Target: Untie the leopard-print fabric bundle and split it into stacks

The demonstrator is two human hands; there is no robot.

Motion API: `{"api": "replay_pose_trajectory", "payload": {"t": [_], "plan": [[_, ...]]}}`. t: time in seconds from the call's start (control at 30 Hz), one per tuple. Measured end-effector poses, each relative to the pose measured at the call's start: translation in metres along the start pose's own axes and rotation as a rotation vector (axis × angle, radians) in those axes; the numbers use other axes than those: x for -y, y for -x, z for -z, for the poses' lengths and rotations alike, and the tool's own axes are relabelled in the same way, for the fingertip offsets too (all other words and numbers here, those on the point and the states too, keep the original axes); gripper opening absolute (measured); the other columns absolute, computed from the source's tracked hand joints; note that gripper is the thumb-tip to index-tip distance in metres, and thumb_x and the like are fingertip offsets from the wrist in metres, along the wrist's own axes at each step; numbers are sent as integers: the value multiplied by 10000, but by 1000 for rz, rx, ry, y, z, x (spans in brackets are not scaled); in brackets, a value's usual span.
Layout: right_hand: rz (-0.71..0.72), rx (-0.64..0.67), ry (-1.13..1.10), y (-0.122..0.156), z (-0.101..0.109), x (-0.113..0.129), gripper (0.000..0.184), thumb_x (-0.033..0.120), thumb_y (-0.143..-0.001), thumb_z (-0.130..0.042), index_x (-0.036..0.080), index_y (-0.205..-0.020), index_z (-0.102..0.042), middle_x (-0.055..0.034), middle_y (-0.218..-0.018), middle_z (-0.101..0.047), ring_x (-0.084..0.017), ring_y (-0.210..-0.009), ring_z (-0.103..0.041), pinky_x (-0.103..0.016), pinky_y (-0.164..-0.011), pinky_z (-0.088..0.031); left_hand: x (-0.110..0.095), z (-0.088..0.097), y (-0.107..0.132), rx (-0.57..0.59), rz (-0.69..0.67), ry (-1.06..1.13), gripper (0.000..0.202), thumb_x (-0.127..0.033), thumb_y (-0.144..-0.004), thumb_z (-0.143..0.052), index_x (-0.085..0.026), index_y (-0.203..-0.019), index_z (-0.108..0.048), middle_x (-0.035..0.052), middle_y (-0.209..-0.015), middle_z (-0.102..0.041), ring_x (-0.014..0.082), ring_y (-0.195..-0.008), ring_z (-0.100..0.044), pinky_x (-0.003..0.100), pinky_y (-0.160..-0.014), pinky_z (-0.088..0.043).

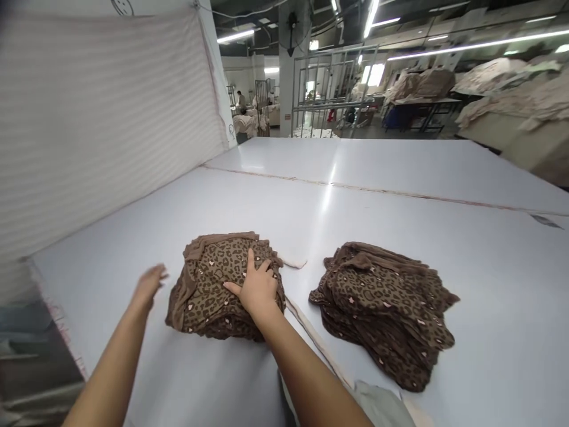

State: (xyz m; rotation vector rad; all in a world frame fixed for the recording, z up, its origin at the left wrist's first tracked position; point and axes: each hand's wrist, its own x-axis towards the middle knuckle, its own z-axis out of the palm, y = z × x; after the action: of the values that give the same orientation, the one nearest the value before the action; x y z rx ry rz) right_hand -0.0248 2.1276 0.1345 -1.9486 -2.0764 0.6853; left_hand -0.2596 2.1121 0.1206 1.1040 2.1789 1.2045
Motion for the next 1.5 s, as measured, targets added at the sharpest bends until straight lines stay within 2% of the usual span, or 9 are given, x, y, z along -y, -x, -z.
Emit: {"api": "replay_pose_trajectory", "payload": {"t": [0.17, 0.37, 0.6, 0.7, 0.87, 1.0, 1.1, 1.3, 1.5], "plan": [[49, -44, -107, 12, -3, -17, 1063, 803, -625, -436, 214, -1447, -110, -235, -1375, -333, -404, -1180, -406, -491, -871, -381, -45, -40, 6, 218, -590, -182, 488, -519, -859, -393, -306, -1297, -425, 12, -1426, -345, 237, -1334, -248, 444, -1111, -152], [-44, -151, -251, 14, -15, -53, 903, 683, -742, -440, 56, -1367, -260, -211, -1342, -385, -338, -1208, -378, -439, -949, -349, -39, -115, 14, 327, -624, -305, 533, -505, -822, -472, -268, -1298, -436, 74, -1428, -341, 284, -1355, -178, 519, -1094, -24], [-45, -197, -323, 4, -4, -64, 421, 425, -775, -579, 131, -1070, -516, -146, -1240, -447, -304, -1172, -388, -492, -924, -343, -53, -78, -8, 332, -538, -20, 512, -469, -889, -360, -238, -1345, -329, 68, -1357, -447, 179, -1233, -429, 342, -1044, -320], [44, -234, -395, 9, 0, -53, 296, 315, -792, -554, 147, -1032, -510, -126, -1260, -426, -282, -1202, -355, -472, -961, -314, -47, -60, -5, 256, -458, 61, 523, -470, -885, -370, -200, -1331, -339, 97, -1346, -453, 187, -1218, -447, 332, -1020, -356], [105, -145, -654, 15, 4, -40, 210, 299, -758, -537, 174, -923, -507, -84, -921, -623, -256, -921, -579, -455, -834, -439, -26, -50, 6, 218, -352, 81, 536, -525, -881, -327, -175, -1273, -438, 88, -1341, -465, 203, -1250, -410, 358, -1062, -307], [187, -62, -921, 20, 45, -35, 300, 310, -734, -547, 184, -1003, -511, -61, -1017, -660, -204, -927, -623, -345, -810, -507, -19, -49, 7, 302, -361, 63, 620, -536, -905, -95, -205, -1250, -489, 53, -1320, -495, 210, -1254, -408, 398, -1073, -285], [169, -65, -1028, 32, 103, -45, 400, 327, -723, -580, 182, -1090, -514, -62, -997, -678, -209, -852, -656, -357, -749, -543, -14, -54, 5, 373, -429, 20, 591, -588, -860, -276, -206, -1263, -478, 59, -1382, -418, 230, -1298, -337, 395, -1091, -249], [-46, -395, -997, 44, 197, -156, 452, 341, -717, -578, 170, -1132, -523, -153, -1048, -650, -232, -803, -660, -383, -734, -522, -4, -68, 4, 313, -572, -245, 690, -544, -781, -497, -143, -1328, -367, 141, -1448, -268, 266, -1332, -248, 437, -1101, -196], [-398, -398, -687, 49, 168, -293, 220, 329, -724, -550, 133, -788, -630, -187, -724, -670, -300, -675, -659, -413, -630, -486, -39, -68, 38, 50, -755, -593, 590, -470, -853, -410, -182, -1359, -314, 162, -1443, -270, 320, -1327, -237, 574, -1038, -203]]}}
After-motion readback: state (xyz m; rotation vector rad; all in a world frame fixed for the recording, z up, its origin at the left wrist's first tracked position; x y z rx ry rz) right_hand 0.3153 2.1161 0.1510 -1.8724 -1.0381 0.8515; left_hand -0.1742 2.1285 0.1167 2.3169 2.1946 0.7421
